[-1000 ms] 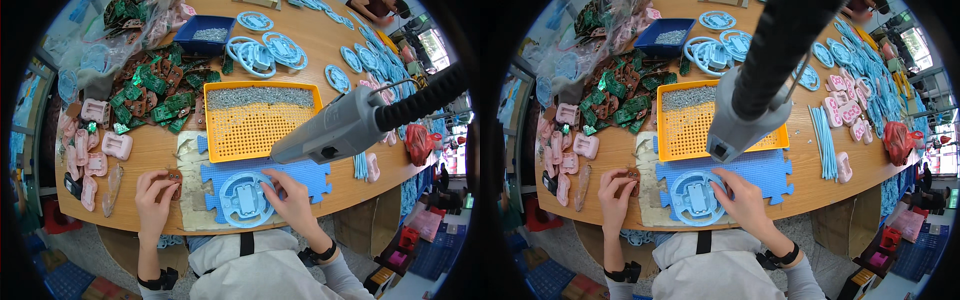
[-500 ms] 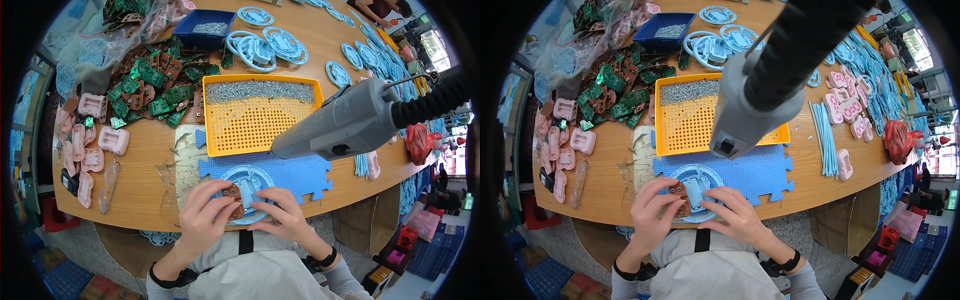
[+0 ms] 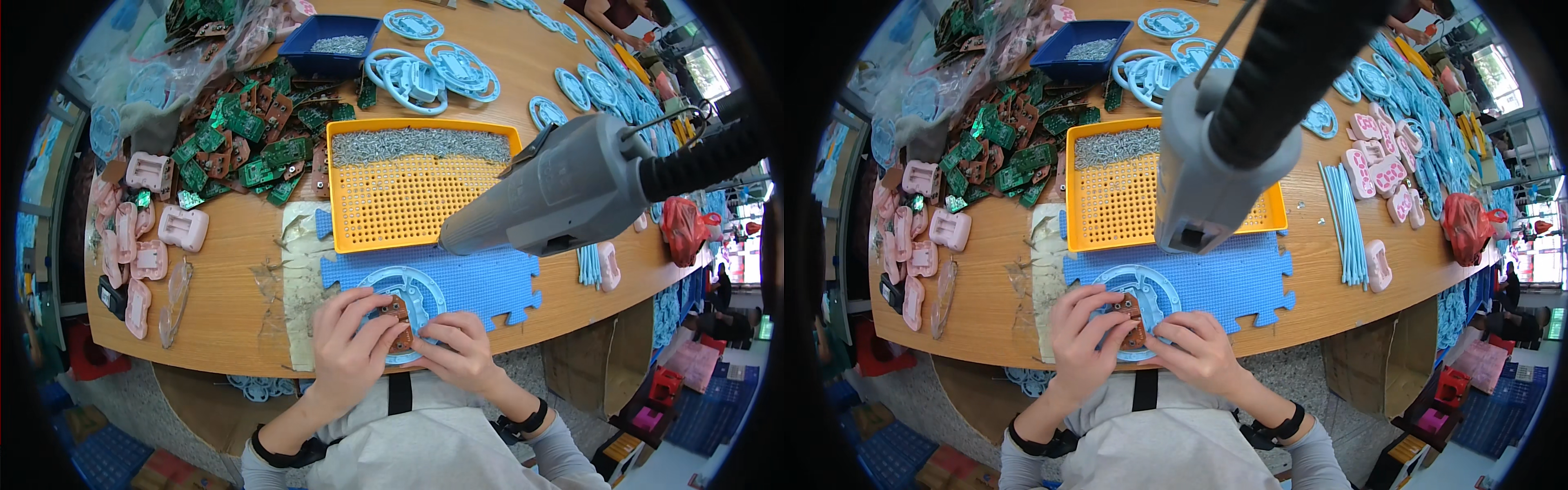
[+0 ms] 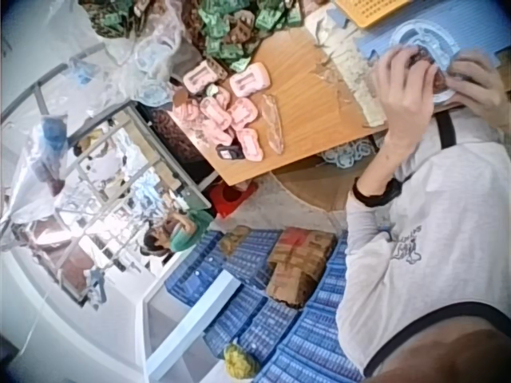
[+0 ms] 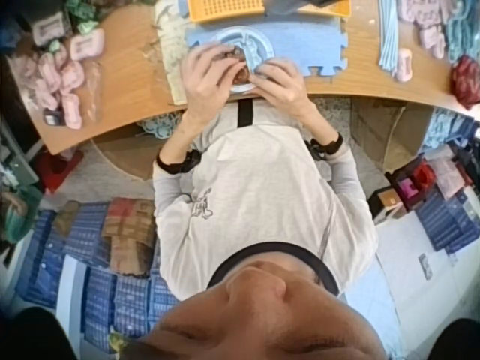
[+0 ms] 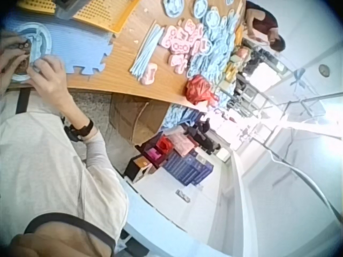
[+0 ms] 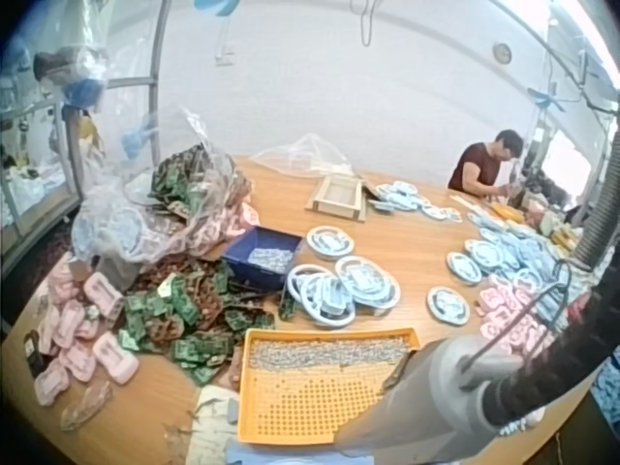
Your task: Use an electric screwdriver to fasten screws into plastic housings for electronic components.
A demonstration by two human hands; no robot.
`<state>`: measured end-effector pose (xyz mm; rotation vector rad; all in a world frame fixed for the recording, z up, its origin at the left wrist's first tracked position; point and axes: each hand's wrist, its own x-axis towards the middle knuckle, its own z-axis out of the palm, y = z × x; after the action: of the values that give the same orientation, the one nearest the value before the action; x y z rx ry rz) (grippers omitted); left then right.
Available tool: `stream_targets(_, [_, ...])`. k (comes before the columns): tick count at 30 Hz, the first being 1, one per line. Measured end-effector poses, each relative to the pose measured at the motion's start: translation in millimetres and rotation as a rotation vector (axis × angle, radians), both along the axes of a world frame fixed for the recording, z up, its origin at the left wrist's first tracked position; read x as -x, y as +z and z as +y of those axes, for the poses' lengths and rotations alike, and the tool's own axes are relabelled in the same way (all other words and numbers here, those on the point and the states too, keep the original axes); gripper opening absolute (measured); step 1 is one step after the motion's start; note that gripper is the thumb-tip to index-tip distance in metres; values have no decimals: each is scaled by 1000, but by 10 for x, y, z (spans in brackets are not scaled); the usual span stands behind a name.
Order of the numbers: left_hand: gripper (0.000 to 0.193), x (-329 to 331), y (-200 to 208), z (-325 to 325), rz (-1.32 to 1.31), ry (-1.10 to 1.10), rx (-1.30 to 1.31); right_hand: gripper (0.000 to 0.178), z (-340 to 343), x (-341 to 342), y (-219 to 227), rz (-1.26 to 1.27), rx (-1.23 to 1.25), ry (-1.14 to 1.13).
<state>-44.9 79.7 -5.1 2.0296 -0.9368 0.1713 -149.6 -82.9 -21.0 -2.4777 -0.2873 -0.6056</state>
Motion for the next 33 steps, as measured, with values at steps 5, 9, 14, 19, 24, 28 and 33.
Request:
stream_targets(5, [17, 37, -53, -14, -12, 28, 2, 38, 7, -32, 34, -21, -45, -1])
stream_targets(9, [18, 20, -10, -28, -77, 62, -14, 39, 16, -42, 36, -25, -67, -3])
stream_targets(14, [20, -1, -21, -50, -62, 26, -43, 36, 19, -30, 35, -29, -49, -31])
stream_targets(19, [20, -4, 15, -62, -83, 24, -96, 34, 23, -33, 23, -48, -34, -41])
stream_targets(24, [17, -1, 61, -75, -77, 20, -111, 34, 23, -31, 11, -59, -31, -47])
stream_targets(28, [18, -22, 67, -48, -91, 5, -130, 33, 32, -34, 22, -42, -28, -45])
stream_targets(33, [20, -48, 73, -43, -62, -21, -119, 32, 38, -30, 18, -31, -36, -52])
